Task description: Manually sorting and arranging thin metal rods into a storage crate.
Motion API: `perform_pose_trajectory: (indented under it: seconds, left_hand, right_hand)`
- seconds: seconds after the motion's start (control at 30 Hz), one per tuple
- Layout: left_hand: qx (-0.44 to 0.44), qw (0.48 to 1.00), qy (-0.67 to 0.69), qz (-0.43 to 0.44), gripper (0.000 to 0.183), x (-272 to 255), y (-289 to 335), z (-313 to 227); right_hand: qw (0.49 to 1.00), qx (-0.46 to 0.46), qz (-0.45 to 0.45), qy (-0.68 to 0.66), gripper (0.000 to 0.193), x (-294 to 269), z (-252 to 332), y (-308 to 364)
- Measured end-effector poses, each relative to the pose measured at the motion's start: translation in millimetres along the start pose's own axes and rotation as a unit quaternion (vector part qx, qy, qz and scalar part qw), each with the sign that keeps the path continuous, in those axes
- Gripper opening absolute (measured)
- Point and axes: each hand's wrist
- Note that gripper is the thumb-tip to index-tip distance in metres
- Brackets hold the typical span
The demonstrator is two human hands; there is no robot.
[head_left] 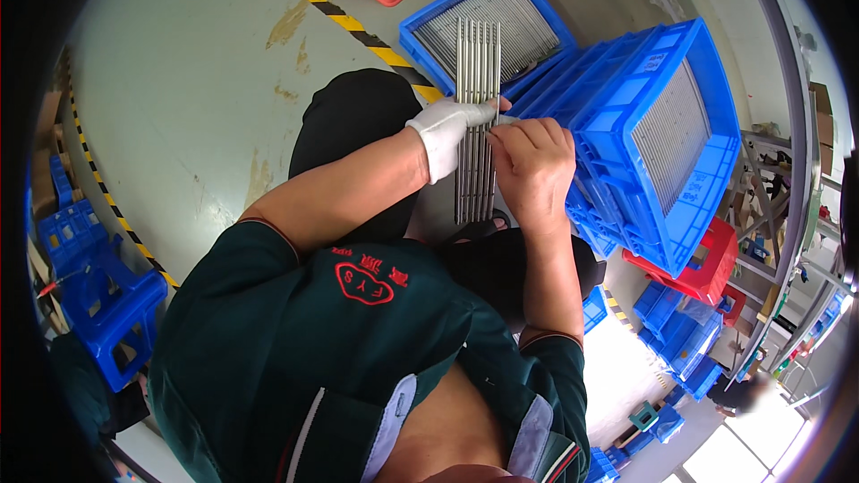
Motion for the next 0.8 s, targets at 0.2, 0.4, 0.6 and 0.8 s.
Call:
perform_pose_trajectory:
  seconds: [0.2, 0.4, 0.6, 0.8]
  left_hand:
    - [-0.011, 1.0, 0.022, 0.003, 0.02, 1.0, -3.0, 0.9]
    - [-0.009, 0.999, 0.028, 0.019, 0.02, 0.0, -0.8, 0.5]
    - [-0.005, 1.0, 0.0, -0.008, 0.019, 5.8, 2.4, -0.5]
    - [-0.013, 1.0, 0.023, 0.011, 0.019, 3.2, 0.8, 1.7]
  right_hand:
    - [0.996, 0.043, -0.042, -0.073, 0.01, -5.0, -4.9, 2.9]
    - [0.991, 0.067, -0.045, -0.107, 0.01, 2.7, -8.7, 6.8]
    - [0.999, 0.013, -0.006, -0.041, 0.01, -7.1, 1.2, -2.0]
    - [1.0, 0.0, 0.01, -0.018, 0.012, -6.0, -0.2, 1.9]
Point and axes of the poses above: each hand's wrist, its own y-axis away from the middle knuckle, its own x-axis out of the palm, z = x × y, and after that the axes turned 10 degrees about -x, right-handed
